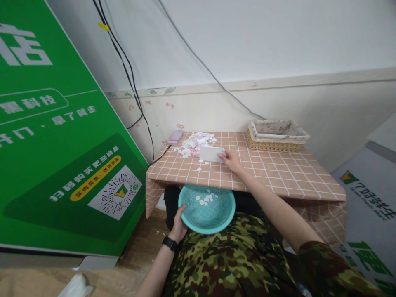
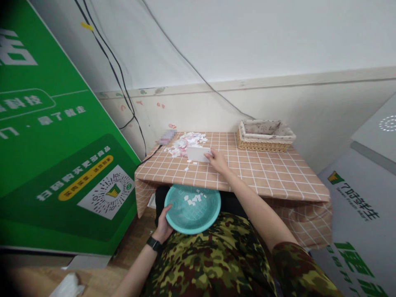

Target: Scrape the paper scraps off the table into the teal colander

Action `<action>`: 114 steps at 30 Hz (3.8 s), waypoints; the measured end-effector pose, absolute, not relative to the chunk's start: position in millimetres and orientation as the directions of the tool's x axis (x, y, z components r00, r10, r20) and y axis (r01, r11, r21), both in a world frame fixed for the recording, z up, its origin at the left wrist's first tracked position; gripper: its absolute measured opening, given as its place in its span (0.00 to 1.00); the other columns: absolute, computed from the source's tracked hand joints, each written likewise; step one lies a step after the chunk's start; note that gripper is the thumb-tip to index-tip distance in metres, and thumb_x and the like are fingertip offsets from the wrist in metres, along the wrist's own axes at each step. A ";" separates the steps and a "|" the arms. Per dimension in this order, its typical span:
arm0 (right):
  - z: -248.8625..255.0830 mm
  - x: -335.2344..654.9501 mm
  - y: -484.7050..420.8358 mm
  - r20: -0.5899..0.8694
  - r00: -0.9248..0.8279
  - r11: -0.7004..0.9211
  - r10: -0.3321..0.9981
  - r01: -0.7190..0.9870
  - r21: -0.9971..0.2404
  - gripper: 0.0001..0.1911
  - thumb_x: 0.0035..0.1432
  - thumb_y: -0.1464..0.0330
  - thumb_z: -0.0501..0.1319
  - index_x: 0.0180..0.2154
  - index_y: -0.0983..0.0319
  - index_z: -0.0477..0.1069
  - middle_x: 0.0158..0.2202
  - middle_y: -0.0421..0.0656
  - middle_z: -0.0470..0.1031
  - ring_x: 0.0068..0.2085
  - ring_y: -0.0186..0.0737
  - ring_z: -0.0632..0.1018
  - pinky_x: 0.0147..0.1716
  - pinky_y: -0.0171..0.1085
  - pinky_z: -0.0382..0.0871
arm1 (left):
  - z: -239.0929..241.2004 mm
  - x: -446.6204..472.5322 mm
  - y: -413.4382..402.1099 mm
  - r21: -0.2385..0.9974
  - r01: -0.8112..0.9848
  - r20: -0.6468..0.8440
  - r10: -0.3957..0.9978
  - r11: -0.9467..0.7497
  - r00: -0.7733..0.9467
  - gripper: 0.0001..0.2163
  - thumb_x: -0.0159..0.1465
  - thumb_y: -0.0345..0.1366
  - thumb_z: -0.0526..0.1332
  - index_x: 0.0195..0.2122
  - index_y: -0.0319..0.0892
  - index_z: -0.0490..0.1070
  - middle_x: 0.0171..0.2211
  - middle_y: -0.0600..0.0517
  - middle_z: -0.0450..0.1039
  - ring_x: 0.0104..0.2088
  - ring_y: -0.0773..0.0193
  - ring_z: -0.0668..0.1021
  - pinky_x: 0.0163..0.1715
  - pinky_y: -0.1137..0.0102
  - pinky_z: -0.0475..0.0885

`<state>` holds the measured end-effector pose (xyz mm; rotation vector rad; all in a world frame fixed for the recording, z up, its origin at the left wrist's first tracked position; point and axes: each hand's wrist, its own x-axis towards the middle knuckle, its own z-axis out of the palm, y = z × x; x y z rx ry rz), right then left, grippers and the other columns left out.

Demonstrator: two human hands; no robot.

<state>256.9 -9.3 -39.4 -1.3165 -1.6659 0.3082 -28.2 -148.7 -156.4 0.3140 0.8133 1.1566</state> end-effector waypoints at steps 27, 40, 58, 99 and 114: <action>-39.6 266.7 -10.0 0.362 0.065 0.335 0.930 0.258 -0.906 0.21 0.52 0.55 0.58 0.41 0.63 0.72 0.37 0.45 0.76 0.37 0.44 0.75 0.35 0.41 0.69 | -157.2 -25.1 -149.3 0.628 -0.677 -0.403 0.905 0.383 0.138 0.18 0.57 0.34 0.61 0.49 0.37 0.70 0.44 0.44 0.77 0.46 0.52 0.76 0.52 0.58 0.66; -38.1 266.2 -11.8 0.372 0.162 0.310 0.914 0.315 -0.897 0.21 0.51 0.54 0.59 0.40 0.62 0.73 0.35 0.45 0.77 0.38 0.48 0.75 0.34 0.43 0.70 | -159.1 -24.7 -149.5 0.609 -0.690 -0.419 0.897 0.391 0.139 0.19 0.56 0.36 0.60 0.49 0.37 0.70 0.43 0.44 0.77 0.44 0.52 0.77 0.51 0.56 0.66; -36.7 261.6 -15.4 0.318 0.024 0.305 0.948 0.218 -0.927 0.21 0.50 0.54 0.61 0.40 0.62 0.73 0.37 0.45 0.77 0.37 0.45 0.76 0.35 0.42 0.71 | -158.1 -25.4 -150.3 0.624 -0.683 -0.426 0.898 0.380 0.111 0.19 0.55 0.36 0.62 0.48 0.37 0.71 0.43 0.43 0.77 0.46 0.51 0.76 0.51 0.56 0.66; -35.1 279.3 -43.7 0.306 0.099 0.272 0.947 0.260 -0.927 0.21 0.46 0.52 0.62 0.34 0.63 0.76 0.28 0.43 0.76 0.31 0.43 0.74 0.27 0.37 0.66 | -151.2 -34.6 -153.8 0.574 -0.703 -0.465 0.874 0.419 0.142 0.14 0.55 0.33 0.62 0.43 0.36 0.73 0.41 0.44 0.78 0.43 0.54 0.78 0.49 0.60 0.68; -26.7 244.1 -61.9 0.352 -0.032 0.330 0.935 0.438 -0.836 0.20 0.52 0.52 0.57 0.26 0.63 0.71 0.21 0.39 0.67 0.24 0.34 0.65 0.22 0.33 0.56 | -136.0 -58.6 -156.3 0.580 -0.702 -0.479 0.870 0.412 0.115 0.12 0.53 0.31 0.63 0.40 0.36 0.75 0.38 0.45 0.79 0.38 0.55 0.79 0.44 0.61 0.71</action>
